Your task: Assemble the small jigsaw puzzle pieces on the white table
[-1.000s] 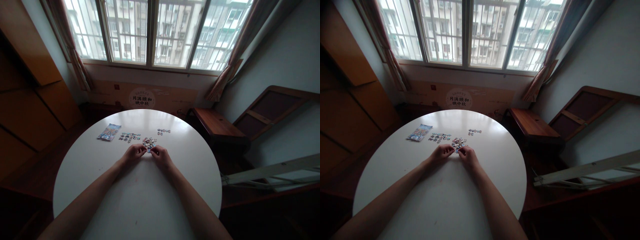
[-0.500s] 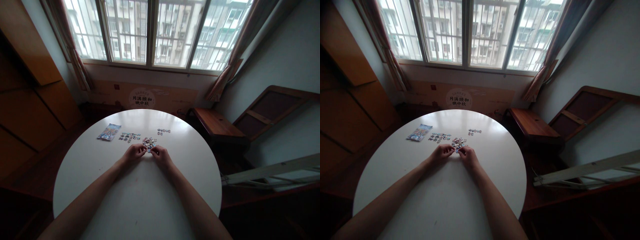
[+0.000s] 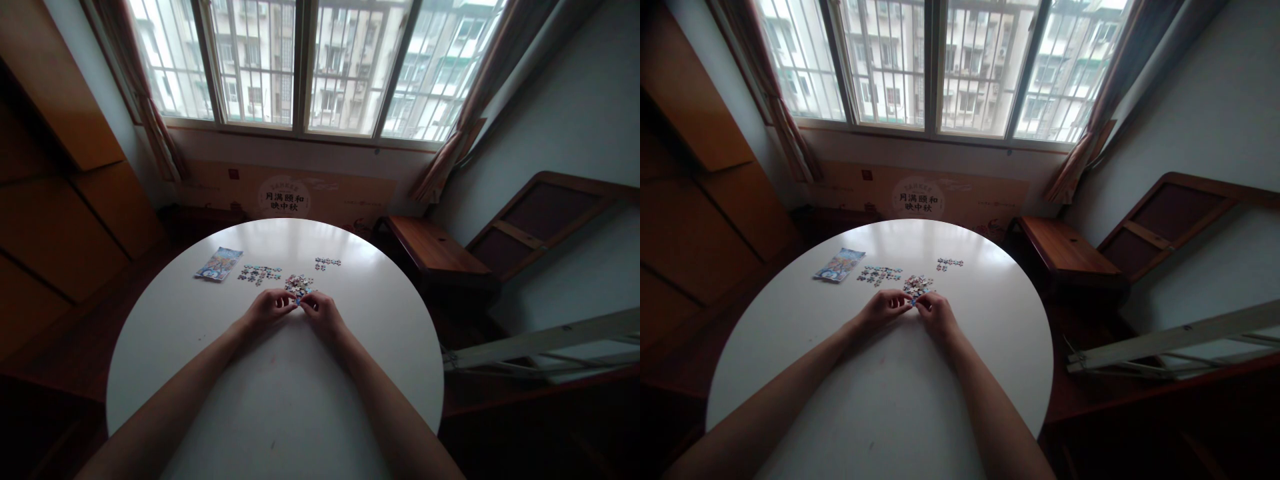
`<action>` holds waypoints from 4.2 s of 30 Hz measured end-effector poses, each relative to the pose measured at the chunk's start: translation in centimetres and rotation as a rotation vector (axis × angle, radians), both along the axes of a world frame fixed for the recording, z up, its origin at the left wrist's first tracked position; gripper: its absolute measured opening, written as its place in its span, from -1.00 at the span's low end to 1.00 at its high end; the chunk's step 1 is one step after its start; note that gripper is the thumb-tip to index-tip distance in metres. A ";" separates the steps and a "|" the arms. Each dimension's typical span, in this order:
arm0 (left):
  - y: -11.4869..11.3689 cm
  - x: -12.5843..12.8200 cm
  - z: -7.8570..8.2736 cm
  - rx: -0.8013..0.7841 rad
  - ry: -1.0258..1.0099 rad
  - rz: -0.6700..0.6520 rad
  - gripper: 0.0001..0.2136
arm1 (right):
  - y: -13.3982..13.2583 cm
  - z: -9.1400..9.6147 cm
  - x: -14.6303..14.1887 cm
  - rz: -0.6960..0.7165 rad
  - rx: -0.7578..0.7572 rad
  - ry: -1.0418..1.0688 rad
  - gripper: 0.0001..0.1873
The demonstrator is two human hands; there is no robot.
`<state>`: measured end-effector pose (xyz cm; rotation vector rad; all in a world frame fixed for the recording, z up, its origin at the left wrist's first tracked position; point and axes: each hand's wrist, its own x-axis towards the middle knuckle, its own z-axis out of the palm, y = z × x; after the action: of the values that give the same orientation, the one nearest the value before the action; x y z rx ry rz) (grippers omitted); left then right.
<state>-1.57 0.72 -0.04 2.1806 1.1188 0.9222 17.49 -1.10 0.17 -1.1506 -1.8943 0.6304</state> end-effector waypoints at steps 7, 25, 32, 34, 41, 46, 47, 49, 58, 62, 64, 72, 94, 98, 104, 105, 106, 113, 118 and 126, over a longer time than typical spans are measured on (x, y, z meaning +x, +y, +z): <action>0.0 0.1 0.0 0.004 -0.006 0.003 -0.78 | 0.2 -0.5 0.1 0.011 -0.012 -0.022 -0.80; 0.1 -0.1 0.1 -0.006 -0.023 -0.014 -0.75 | 0.1 -0.2 0.1 0.051 -0.005 -0.012 -0.84; -0.2 0.1 0.3 0.001 -0.030 -0.001 -0.75 | 0.4 -0.8 0.1 0.039 -0.011 0.002 -0.83; -0.3 0.1 0.3 0.000 -0.028 -0.007 -0.75 | 0.3 -0.7 0.1 0.037 -0.011 0.006 -0.84; -0.4 0.1 0.2 0.016 0.001 0.013 -0.78 | 0.0 -0.3 0.1 0.035 -0.016 0.000 -0.85; -0.5 0.2 0.2 0.027 0.010 0.018 -0.80 | 0.2 -0.7 0.1 0.041 -0.014 -0.002 -0.86; -0.5 0.2 0.1 0.028 0.012 0.018 -0.80 | 0.2 -0.8 0.1 0.044 -0.013 -0.004 -0.86; -0.5 0.2 0.1 0.031 0.014 0.021 -0.80 | 0.2 -0.9 0.1 0.052 -0.012 -0.009 -0.85; -0.5 0.1 0.2 0.034 0.019 0.033 -0.82 | 0.2 -0.7 0.0 0.028 -0.017 -0.017 -0.82; -0.7 0.1 0.5 0.035 0.021 0.047 -0.84 | 0.2 -0.6 0.0 0.013 -0.002 -0.026 -0.85; -0.7 0.2 0.5 0.036 0.021 0.054 -0.84 | 0.2 -0.7 0.0 0.017 0.002 -0.027 -0.87; -0.7 0.2 0.4 0.054 0.031 0.047 -0.85 | 0.3 -1.3 0.1 0.039 0.012 -0.032 -0.89; -0.8 0.2 0.4 0.091 0.085 0.049 -0.83 | 0.0 -0.3 0.0 0.028 -0.034 -0.047 -0.90; -0.9 0.2 0.5 0.093 0.092 0.048 -0.83 | 0.1 -0.6 0.0 0.034 -0.030 -0.041 -0.90; -0.9 0.2 0.5 0.077 0.083 0.052 -0.82 | 0.1 -0.5 0.0 0.040 -0.026 -0.028 -0.90; -0.8 0.3 0.5 0.072 0.076 0.051 -0.80 | 0.1 -0.4 0.0 0.036 -0.029 -0.028 -0.90; -0.8 0.3 0.5 0.067 0.068 0.048 -0.79 | 0.1 -0.4 0.0 0.031 -0.032 -0.030 -0.90; -0.9 0.3 0.5 0.070 0.060 0.026 -0.88 | 0.2 -0.6 0.0 0.027 -0.033 -0.037 -0.90; -1.1 0.3 0.7 0.077 0.077 0.025 -0.91 | 0.1 -0.4 0.1 0.024 -0.033 -0.053 -0.90; -1.1 0.3 1.1 0.086 0.110 0.017 -0.92 | 0.0 -0.3 0.1 0.032 -0.044 -0.064 -0.90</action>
<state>-1.23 -0.39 1.07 2.3199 1.1698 0.8817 17.58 -1.10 -0.12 -1.1833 -1.9652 0.6624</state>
